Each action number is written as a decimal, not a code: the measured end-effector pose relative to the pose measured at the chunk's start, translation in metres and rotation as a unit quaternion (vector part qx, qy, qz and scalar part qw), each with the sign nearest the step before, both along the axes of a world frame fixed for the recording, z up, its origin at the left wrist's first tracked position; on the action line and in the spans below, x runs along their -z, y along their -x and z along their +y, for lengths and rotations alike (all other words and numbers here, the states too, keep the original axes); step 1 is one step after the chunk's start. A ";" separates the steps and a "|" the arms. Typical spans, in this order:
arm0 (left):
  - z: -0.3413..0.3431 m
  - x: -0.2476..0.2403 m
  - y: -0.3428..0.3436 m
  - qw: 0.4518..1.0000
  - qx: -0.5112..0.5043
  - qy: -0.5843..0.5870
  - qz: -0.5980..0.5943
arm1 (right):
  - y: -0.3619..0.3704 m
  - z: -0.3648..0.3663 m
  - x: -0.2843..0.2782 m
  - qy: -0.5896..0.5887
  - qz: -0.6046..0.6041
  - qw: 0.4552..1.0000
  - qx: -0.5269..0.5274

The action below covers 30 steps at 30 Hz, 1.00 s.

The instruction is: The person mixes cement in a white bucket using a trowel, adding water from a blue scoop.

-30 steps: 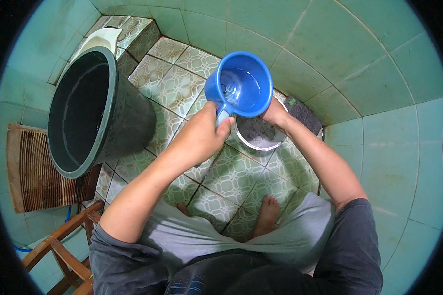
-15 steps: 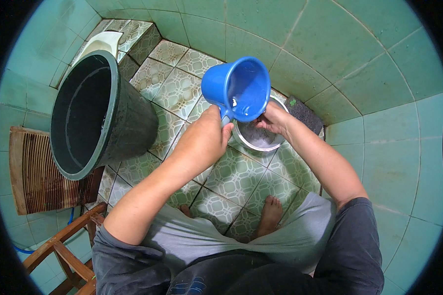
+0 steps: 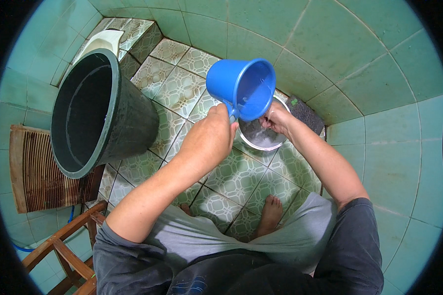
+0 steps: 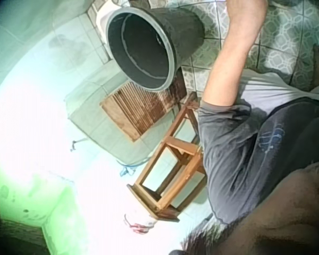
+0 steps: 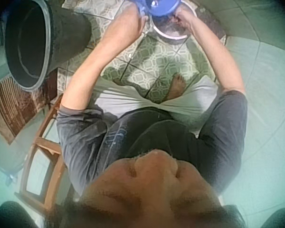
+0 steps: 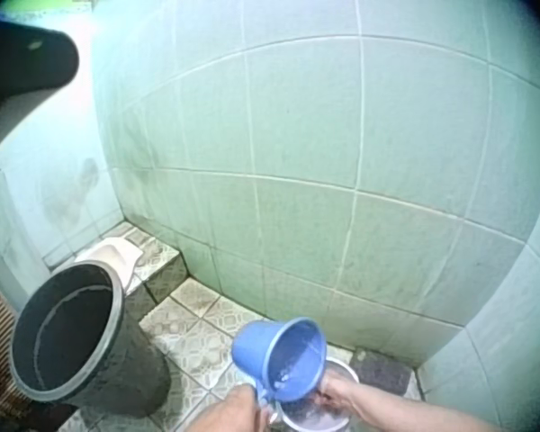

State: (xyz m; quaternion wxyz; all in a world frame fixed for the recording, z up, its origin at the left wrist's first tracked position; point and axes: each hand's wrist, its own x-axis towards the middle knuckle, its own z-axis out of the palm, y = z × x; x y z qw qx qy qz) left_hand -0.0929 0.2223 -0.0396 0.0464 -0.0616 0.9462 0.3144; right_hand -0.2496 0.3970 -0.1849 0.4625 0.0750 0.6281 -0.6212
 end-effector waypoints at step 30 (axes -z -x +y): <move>-0.071 -0.033 -0.014 0.947 -0.098 -0.300 -0.054 | 0.004 -0.014 -0.027 -0.288 0.489 0.730 -0.381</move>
